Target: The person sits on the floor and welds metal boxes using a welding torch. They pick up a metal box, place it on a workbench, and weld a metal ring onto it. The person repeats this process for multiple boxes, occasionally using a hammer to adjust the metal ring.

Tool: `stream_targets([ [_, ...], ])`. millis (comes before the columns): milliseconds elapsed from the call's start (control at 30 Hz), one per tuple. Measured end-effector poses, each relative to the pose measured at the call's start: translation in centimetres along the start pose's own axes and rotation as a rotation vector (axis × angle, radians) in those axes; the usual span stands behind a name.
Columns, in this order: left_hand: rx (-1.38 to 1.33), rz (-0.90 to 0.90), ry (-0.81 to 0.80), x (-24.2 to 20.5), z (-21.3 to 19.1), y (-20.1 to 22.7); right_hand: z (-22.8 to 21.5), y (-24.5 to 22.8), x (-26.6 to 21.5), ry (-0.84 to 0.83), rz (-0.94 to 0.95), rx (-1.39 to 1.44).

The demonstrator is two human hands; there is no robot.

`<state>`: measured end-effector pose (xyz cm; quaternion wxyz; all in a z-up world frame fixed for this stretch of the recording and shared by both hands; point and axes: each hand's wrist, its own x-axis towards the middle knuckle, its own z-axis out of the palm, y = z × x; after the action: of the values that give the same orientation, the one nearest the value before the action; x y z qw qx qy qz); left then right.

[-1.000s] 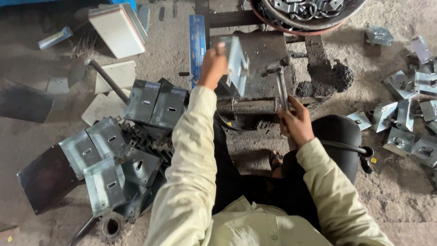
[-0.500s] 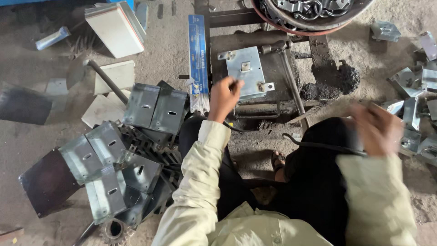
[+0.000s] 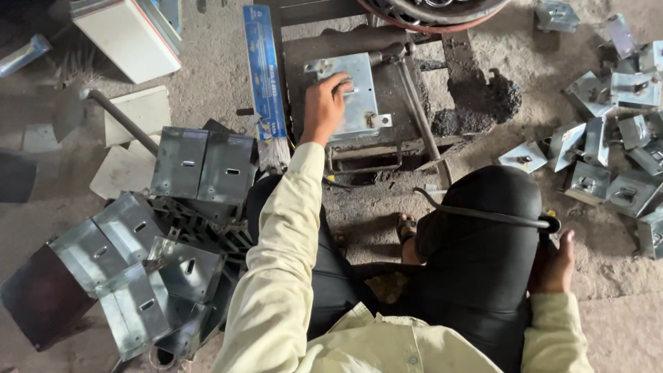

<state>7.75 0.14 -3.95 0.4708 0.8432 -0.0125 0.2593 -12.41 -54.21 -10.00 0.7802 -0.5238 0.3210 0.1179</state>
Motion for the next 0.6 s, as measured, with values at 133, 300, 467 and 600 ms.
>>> stream_targets([
  [133, 0.067, 0.034, 0.005, -0.1, -0.1, 0.7, 5.7, -3.5, 2.3, -0.072, -0.204, 0.136],
  [300, 0.140, 0.095, 0.066, 0.0, -0.2, 1.5, 12.7, -9.5, 1.8, -0.249, -0.466, 0.310],
  [467, 0.190, 0.036, 0.071, 0.1, -0.2, 2.5, 24.6, -12.2, -0.8, -0.385, -0.406, 0.374],
  [600, 0.089, 0.004, 0.086, -0.2, -0.5, 3.0, 33.2, -6.8, -1.4, -0.366, -0.323, 0.152],
])
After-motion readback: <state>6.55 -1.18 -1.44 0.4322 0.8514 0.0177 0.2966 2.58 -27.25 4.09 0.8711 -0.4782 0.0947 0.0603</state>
